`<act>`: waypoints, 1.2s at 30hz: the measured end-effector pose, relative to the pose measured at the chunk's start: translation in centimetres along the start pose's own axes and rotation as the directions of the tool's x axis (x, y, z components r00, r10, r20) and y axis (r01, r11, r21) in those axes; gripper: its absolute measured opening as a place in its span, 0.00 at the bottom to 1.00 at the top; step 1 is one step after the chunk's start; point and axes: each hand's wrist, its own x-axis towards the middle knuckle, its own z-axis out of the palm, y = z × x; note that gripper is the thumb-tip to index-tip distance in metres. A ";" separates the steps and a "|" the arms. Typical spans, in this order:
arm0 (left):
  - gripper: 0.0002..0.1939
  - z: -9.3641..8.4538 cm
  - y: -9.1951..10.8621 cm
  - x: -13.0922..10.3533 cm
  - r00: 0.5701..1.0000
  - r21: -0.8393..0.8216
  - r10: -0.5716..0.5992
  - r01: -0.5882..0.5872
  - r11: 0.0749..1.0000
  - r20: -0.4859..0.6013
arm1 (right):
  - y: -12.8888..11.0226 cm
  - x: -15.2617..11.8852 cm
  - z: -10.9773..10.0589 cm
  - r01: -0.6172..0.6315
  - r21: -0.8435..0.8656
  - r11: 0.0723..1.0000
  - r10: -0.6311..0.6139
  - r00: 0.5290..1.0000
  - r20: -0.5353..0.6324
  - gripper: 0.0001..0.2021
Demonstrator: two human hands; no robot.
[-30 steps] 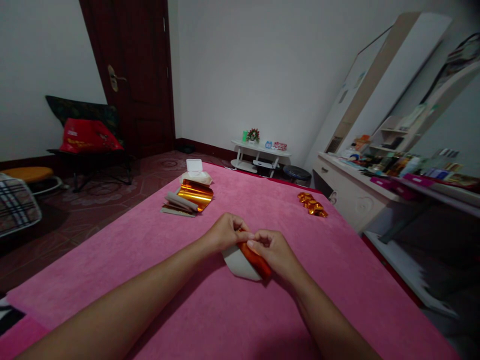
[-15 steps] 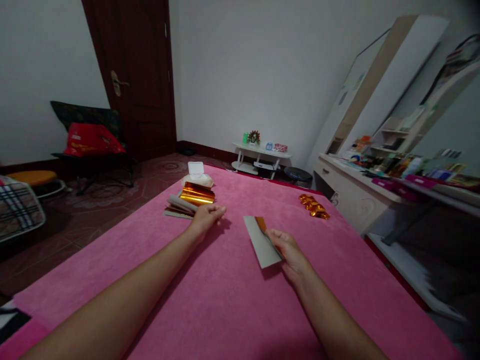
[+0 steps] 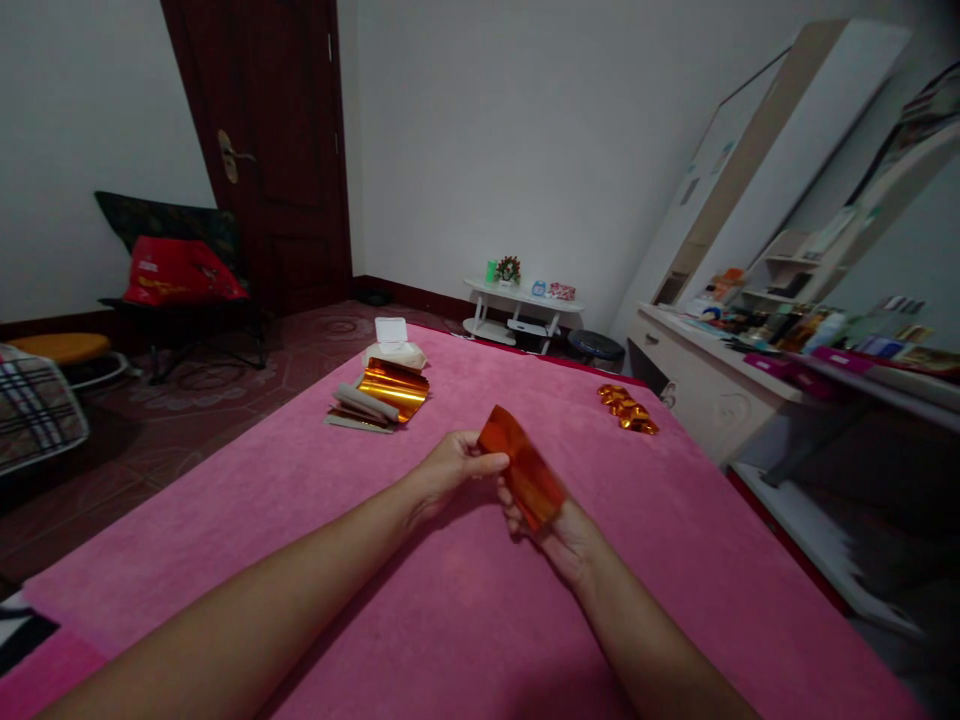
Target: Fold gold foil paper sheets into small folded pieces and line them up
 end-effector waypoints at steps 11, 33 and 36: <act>0.19 0.0 -0.6 0.8 0.887 0.151 0.118 -0.055 0.987 -0.447 | 0.4 0.6 -0.6 0.194 -0.088 0.977 -0.210 0.947 -0.244 0.20; 0.37 -1.1 -0.5 1.0 0.935 0.317 0.184 -0.083 0.945 -0.303 | 0.5 1.2 -3.7 0.442 -0.670 0.596 -0.703 0.691 -0.170 0.11; 0.35 -1.9 -0.5 1.1 0.938 0.239 0.169 -0.097 0.966 -0.302 | 0.5 1.2 -3.7 0.469 -0.699 0.541 -0.724 0.682 -0.102 0.11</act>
